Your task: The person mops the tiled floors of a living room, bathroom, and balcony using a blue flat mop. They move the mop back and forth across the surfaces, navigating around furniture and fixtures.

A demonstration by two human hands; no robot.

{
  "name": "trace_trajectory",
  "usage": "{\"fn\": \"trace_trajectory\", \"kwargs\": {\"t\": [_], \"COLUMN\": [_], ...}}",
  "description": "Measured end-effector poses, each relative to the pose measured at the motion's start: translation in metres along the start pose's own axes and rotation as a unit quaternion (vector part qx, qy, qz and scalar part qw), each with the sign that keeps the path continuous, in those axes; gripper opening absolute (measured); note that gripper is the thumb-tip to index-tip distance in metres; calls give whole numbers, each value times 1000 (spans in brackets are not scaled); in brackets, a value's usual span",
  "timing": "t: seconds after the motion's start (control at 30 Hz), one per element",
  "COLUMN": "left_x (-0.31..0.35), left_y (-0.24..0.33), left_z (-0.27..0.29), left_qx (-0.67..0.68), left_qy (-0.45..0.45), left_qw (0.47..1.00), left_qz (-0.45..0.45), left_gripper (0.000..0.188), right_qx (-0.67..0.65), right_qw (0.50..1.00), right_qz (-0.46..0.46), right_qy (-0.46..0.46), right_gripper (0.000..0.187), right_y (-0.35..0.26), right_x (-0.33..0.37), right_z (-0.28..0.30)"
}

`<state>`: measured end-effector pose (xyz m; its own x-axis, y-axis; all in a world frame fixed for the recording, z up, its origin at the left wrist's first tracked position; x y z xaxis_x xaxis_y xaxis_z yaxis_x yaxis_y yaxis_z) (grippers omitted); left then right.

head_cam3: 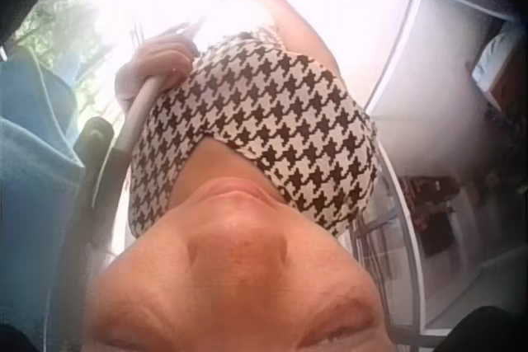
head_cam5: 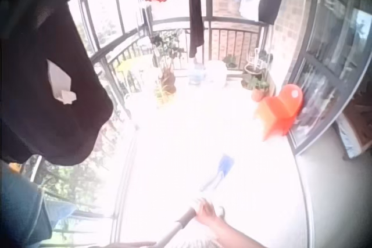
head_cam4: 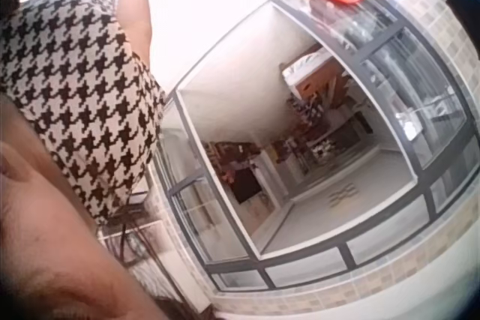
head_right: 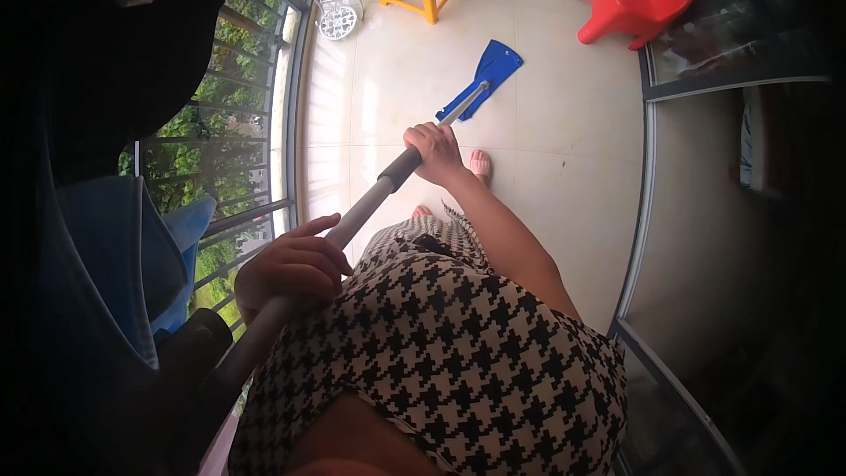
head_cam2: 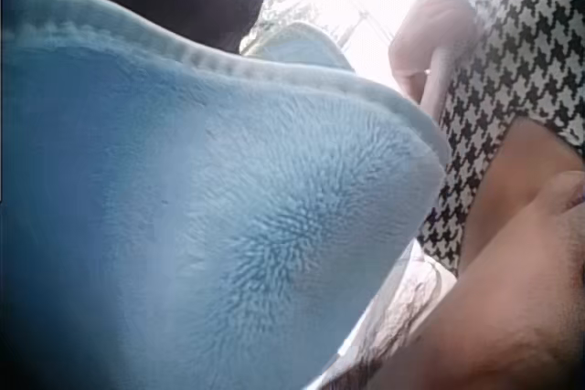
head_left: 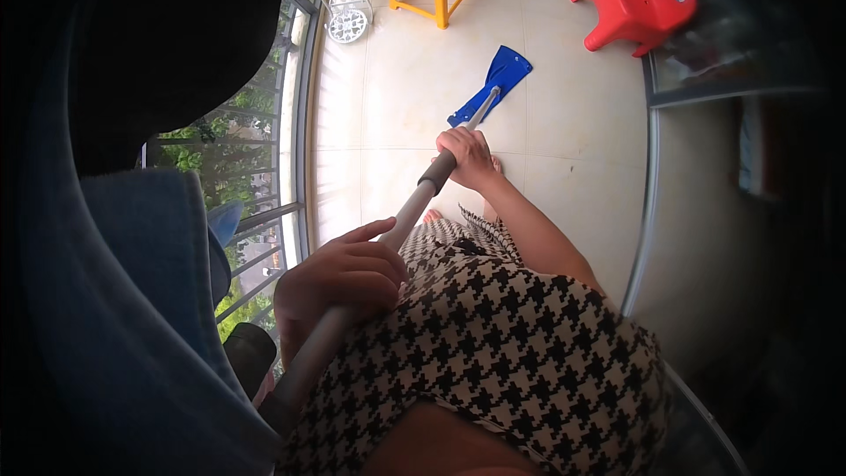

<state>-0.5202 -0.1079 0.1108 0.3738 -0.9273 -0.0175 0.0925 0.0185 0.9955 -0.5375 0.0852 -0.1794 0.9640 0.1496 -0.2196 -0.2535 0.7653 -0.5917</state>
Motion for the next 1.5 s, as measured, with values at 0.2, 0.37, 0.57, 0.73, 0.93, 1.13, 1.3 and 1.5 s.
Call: {"fn": "trace_trajectory", "kwargs": {"t": [0.2, 0.37, 0.57, 0.73, 0.93, 1.13, 1.3, 1.5], "left_x": [0, 7, -15, -10, 12, 28, 20, 11], "left_y": [14, 25, -3, -15, -14, -18, -31, -45], "left_z": [-13, -21, 0, 5, -4, 0, -23, -37], "left_qx": [-15, -20, -19, -44, -33, 12, -3, -9], "left_qy": [209, 256, 250, 191, 256, 301, 257, 218], "left_qw": [977, 965, 966, 980, 965, 950, 966, 976], "left_qz": [-31, -47, -68, -27, -42, -76, -30, -14], "left_gripper": [10, 16, 18, 19, 24, 19, 25, 19], "right_qx": [-21, -52, -50, -68, -77, -73, -80, -91], "right_qw": [999, 989, 990, 992, 991, 983, 981, 980], "right_qz": [27, 101, 71, 44, 63, 46, 54, 38], "right_qy": [-34, -95, -110, -93, -90, -163, -170, -174], "right_gripper": [9, 7, 8, 13, 9, 14, 14, 20], "right_y": [-4, -29, -8, -6, -22, -39, -15, -1], "right_x": [-21, -52, -94, -92, -91, -87, -65, -61], "right_z": [11, -4, -10, -21, -33, -45, -40, -33]}}
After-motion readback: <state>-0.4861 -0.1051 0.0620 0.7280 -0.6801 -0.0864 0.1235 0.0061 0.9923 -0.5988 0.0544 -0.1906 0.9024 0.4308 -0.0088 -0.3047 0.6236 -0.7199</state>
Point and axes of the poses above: each hand's wrist, its own x-axis away from the middle knuckle, its own z-axis out of the back of the hand, y = z × x, the point moved 1 cm from there along -x, towards the middle knuckle, and after that the axes turned 12 degrees about x, right-handed, at the moved point
